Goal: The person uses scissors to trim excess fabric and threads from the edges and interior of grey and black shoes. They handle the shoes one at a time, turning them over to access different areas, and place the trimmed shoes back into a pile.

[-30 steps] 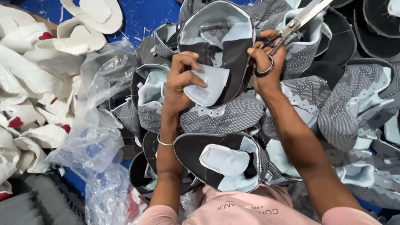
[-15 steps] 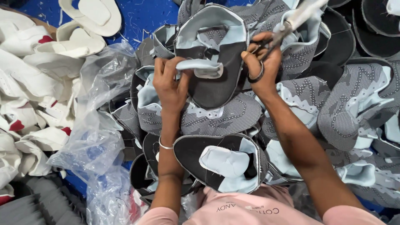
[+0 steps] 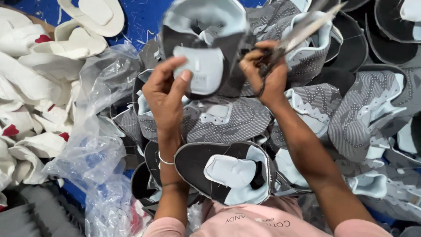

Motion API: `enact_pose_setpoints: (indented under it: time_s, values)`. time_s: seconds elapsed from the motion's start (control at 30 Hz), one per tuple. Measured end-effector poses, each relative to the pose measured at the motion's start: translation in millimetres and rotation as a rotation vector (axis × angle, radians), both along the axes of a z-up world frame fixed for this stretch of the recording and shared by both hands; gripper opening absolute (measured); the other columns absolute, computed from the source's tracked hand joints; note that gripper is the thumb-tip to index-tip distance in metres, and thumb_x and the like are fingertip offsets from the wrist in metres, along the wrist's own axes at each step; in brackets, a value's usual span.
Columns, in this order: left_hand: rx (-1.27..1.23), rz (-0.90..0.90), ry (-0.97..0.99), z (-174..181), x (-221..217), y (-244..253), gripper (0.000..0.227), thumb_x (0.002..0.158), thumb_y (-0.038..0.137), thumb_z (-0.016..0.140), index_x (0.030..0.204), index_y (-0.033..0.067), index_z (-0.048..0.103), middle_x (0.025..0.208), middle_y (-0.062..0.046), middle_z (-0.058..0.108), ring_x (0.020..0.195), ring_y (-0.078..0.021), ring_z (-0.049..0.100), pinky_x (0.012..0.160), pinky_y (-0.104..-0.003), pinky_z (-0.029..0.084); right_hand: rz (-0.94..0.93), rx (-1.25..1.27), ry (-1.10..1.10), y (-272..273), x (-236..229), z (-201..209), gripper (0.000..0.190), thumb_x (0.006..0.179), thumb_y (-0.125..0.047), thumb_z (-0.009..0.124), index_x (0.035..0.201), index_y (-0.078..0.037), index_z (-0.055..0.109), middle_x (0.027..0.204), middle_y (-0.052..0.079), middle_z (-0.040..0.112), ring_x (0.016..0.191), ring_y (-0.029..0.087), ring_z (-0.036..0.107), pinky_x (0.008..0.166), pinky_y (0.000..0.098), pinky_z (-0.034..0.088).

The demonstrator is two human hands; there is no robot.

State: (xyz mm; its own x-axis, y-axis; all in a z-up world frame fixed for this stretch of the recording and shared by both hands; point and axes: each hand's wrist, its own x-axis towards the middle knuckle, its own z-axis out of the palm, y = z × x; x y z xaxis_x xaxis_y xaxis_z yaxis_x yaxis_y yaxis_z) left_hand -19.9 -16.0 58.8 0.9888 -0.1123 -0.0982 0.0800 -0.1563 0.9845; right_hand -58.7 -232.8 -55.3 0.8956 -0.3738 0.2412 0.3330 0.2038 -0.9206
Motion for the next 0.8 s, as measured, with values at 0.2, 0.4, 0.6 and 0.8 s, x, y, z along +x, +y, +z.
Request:
enact_pose_setpoints:
  time_s: [0.2, 0.4, 0.6, 0.8]
  values:
    - [-0.178, -0.166, -0.316, -30.0, 17.3, -1.9, 0.062, 0.103, -0.004, 0.068, 0.158, -0.0010, 0.041, 0.155, -0.015, 0.055, 0.135, -0.0173, 0.058, 0.109, -0.030, 0.050, -0.170, -1.042, -0.023, -1.7, 1.9, 36.1, 0.053, 0.075, -0.013, 0.093, 0.121, -0.006, 0.068, 0.092, 0.008, 0.059, 0.084, 0.027, 0.059, 0.074, 0.0409, 0.047]
    - [-0.230, -0.024, -0.427, -31.8, 19.6, 6.6, 0.068, 0.107, -0.005, 0.064, 0.164, 0.0029, 0.028, 0.151, -0.016, 0.060, 0.130, -0.0191, 0.063, 0.108, -0.031, 0.053, -0.171, -1.184, -0.040, 1.9, 2.0, 38.1, 0.055, 0.069, -0.020, 0.093, 0.119, -0.010, 0.071, 0.087, 0.008, 0.054, 0.083, 0.028, 0.057, 0.072, 0.0430, 0.046]
    - [-0.325, 0.029, -0.439, -53.1, 21.0, 21.1, 0.060, 0.106, -0.006, 0.061, 0.159, 0.0019, 0.034, 0.146, -0.019, 0.061, 0.132, -0.0211, 0.062, 0.115, -0.032, 0.049, -0.158, -1.211, -0.076, 6.9, 0.7, 30.2, 0.049, 0.075, -0.021, 0.093, 0.119, -0.012, 0.072, 0.088, 0.005, 0.055, 0.083, 0.026, 0.057, 0.072, 0.0414, 0.046]
    - [-0.275, 0.038, -0.428, -48.4, 19.3, 22.4, 0.061, 0.105, -0.006, 0.062, 0.161, 0.0024, 0.038, 0.142, -0.018, 0.063, 0.129, -0.0199, 0.063, 0.112, -0.032, 0.050, -0.201, -1.268, -0.068, 7.6, 1.1, 29.3, 0.046, 0.081, -0.021, 0.093, 0.122, -0.013, 0.073, 0.086, 0.005, 0.054, 0.081, 0.025, 0.056, 0.070, 0.0406, 0.045]
